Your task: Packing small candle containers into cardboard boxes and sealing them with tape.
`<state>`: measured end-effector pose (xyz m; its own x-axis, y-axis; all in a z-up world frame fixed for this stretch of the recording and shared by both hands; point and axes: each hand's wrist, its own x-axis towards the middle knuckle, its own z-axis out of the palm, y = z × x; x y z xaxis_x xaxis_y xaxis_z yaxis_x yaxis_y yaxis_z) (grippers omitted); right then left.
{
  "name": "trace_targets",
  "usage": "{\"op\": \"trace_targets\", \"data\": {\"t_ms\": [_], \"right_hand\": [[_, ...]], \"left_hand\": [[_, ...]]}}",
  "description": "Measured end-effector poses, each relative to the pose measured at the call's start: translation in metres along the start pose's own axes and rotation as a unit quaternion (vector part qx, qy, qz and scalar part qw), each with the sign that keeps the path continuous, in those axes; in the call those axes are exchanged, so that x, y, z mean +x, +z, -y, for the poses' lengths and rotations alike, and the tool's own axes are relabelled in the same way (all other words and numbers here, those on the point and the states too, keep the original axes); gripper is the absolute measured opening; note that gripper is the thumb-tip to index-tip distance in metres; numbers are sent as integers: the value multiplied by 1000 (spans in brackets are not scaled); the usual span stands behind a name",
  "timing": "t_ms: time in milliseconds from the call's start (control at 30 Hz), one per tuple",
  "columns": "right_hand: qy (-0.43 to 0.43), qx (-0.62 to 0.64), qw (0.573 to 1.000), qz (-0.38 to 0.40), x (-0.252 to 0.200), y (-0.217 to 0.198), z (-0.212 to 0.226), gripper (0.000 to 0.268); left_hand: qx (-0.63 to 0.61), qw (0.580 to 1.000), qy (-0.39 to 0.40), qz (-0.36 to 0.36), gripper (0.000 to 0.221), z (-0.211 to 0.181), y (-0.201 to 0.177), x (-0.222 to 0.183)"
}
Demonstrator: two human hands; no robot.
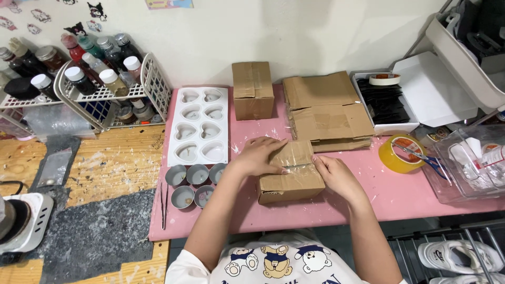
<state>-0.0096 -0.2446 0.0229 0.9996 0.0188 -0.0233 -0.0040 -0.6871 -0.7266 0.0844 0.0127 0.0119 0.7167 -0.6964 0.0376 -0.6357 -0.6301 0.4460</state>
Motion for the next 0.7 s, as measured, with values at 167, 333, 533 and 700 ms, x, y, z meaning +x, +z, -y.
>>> {"op": "trace_targets", "data": {"t_ms": [167, 333, 533, 700], "right_hand": [[12, -8, 1000, 18, -1, 1, 0, 43], [-10, -86, 996, 3, -2, 0, 8, 47], [14, -245, 969, 11, -11, -9, 49, 52], [-6, -199, 979, 52, -3, -12, 40, 50]], "left_hand": [[-90, 996, 21, 0, 100, 23, 4, -12], [-99, 995, -30, -2, 97, -2, -11, -22], [9, 993, -115, -7, 100, -37, -29, -28], [75, 977, 142, -143, 84, -11, 5, -7]]}}
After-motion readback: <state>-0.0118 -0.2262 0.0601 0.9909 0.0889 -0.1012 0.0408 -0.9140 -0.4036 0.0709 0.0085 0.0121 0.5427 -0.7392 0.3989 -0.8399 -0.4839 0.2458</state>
